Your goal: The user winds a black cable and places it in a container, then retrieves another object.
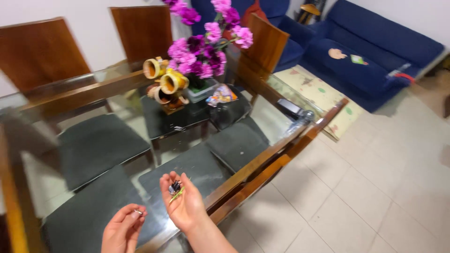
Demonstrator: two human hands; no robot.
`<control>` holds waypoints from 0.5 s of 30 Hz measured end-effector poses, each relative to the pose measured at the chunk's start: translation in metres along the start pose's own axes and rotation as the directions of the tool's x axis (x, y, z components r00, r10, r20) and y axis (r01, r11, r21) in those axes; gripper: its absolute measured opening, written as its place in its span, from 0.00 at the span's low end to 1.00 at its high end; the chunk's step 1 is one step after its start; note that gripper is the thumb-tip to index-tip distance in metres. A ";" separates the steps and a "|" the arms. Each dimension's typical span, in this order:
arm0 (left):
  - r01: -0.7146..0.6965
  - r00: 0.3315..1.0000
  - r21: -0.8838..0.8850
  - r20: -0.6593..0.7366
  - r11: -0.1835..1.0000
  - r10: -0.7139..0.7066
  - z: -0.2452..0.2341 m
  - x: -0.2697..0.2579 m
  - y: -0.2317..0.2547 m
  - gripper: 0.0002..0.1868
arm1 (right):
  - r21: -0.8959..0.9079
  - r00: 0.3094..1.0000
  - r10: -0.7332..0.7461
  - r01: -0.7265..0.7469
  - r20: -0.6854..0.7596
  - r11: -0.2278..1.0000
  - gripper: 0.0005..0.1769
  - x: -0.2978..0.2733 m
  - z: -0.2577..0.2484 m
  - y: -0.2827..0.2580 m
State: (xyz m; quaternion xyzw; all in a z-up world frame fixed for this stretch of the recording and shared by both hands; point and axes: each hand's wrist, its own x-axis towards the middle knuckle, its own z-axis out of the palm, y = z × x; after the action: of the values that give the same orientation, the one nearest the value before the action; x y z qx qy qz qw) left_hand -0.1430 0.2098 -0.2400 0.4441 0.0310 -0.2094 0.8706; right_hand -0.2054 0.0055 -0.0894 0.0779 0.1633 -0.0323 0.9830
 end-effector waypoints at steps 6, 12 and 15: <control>-0.162 0.985 -0.047 -0.070 0.986 0.159 0.020 -0.088 0.068 0.17 | -0.158 0.993 0.117 -0.111 0.025 0.981 0.18 -0.019 -0.012 0.068; -0.265 0.963 -0.061 -0.072 0.962 0.261 -0.013 -0.170 0.117 0.18 | -0.212 0.962 0.264 -0.272 -0.065 0.939 0.18 -0.045 -0.039 0.160; -0.321 0.945 -0.071 -0.085 0.944 0.315 -0.049 -0.211 0.139 0.18 | -0.242 0.939 0.333 -0.344 -0.086 0.907 0.18 -0.060 -0.060 0.215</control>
State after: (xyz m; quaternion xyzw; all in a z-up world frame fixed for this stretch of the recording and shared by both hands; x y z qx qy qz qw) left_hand -0.2746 0.3915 -0.1132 0.4138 -0.0007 -0.0482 0.9091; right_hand -0.2614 0.2294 -0.0950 -0.0204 0.1712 0.1615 0.9717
